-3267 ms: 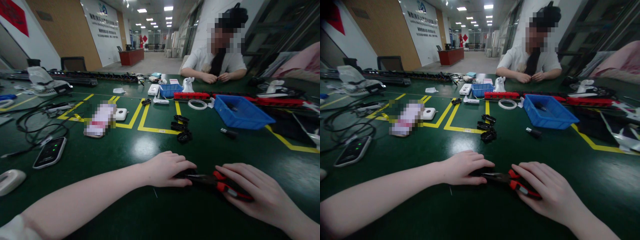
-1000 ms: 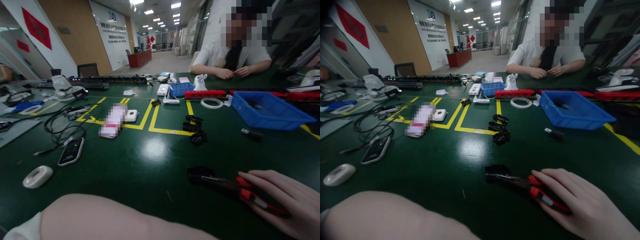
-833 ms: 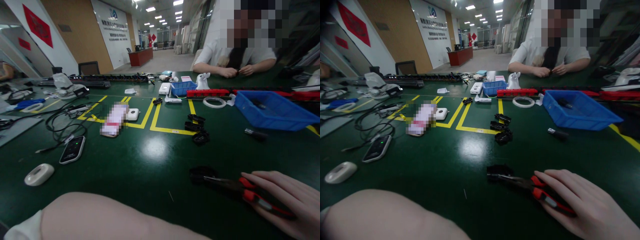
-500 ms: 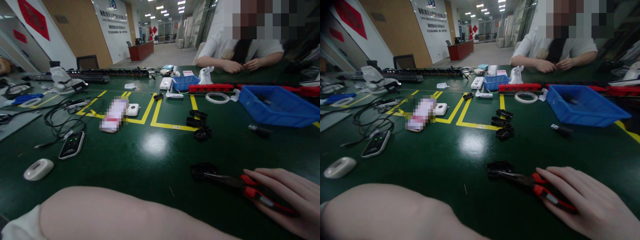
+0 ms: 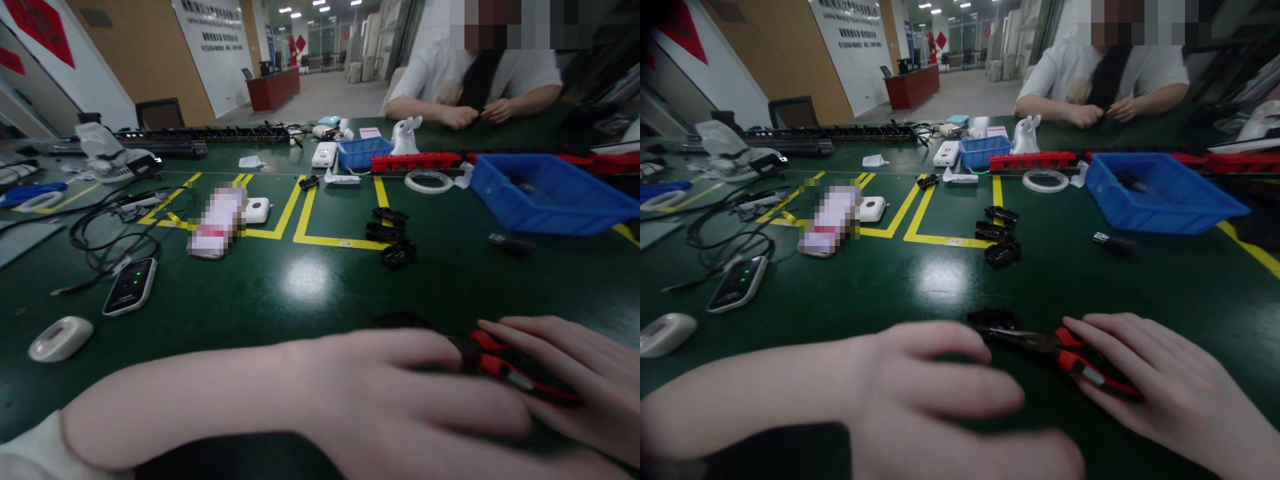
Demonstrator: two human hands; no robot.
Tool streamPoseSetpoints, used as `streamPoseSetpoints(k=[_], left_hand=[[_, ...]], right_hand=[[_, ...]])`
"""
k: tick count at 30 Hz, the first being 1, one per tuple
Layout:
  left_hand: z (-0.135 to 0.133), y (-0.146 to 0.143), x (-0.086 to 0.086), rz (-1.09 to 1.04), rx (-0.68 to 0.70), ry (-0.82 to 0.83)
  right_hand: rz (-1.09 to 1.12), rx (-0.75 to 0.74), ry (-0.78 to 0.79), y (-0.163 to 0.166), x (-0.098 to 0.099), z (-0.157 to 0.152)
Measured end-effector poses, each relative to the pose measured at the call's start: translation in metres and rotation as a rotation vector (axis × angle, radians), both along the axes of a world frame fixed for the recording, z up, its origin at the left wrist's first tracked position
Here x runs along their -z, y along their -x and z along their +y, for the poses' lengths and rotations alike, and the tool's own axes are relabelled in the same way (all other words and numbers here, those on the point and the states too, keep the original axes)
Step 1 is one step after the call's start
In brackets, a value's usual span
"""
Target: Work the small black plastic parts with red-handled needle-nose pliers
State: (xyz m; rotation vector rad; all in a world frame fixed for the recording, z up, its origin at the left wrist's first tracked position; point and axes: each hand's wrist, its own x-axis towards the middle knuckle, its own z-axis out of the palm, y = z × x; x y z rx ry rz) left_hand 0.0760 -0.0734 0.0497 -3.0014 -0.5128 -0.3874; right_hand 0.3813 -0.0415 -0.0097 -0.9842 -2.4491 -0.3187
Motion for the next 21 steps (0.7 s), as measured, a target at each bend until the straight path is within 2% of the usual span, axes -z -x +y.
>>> streamPoseSetpoints(k=[1, 2, 3, 7, 12, 17, 21], left_hand=[[0.016, 0.005, 0.0, -0.067, -0.028, 0.041], [0.032, 0.01, 0.0, -0.093, -0.018, 0.087], [0.047, 0.016, 0.002, -0.117, -0.005, 0.134], [0.086, 0.029, 0.019, -0.176, 0.025, 0.289], [0.091, 0.028, 0.04, -0.095, -0.008, 0.339], [0.091, 0.025, 0.042, -0.079, -0.018, 0.364], [0.092, 0.026, 0.042, -0.082, -0.014, 0.384]], right_hand=[[-0.039, -0.09, -0.01, 0.0, -0.002, 0.001], [-0.045, -0.11, -0.037, -0.001, -0.003, 0.003], [-0.063, -0.038, -0.02, -0.003, -0.005, 0.004], [-0.102, -0.08, -0.005, -0.006, -0.008, 0.006], [-0.056, -0.029, 0.021, -0.009, -0.007, 0.006], [-0.028, -0.069, -0.044, -0.008, -0.009, 0.009], [0.016, -0.057, 0.011, -0.002, -0.008, 0.007]])
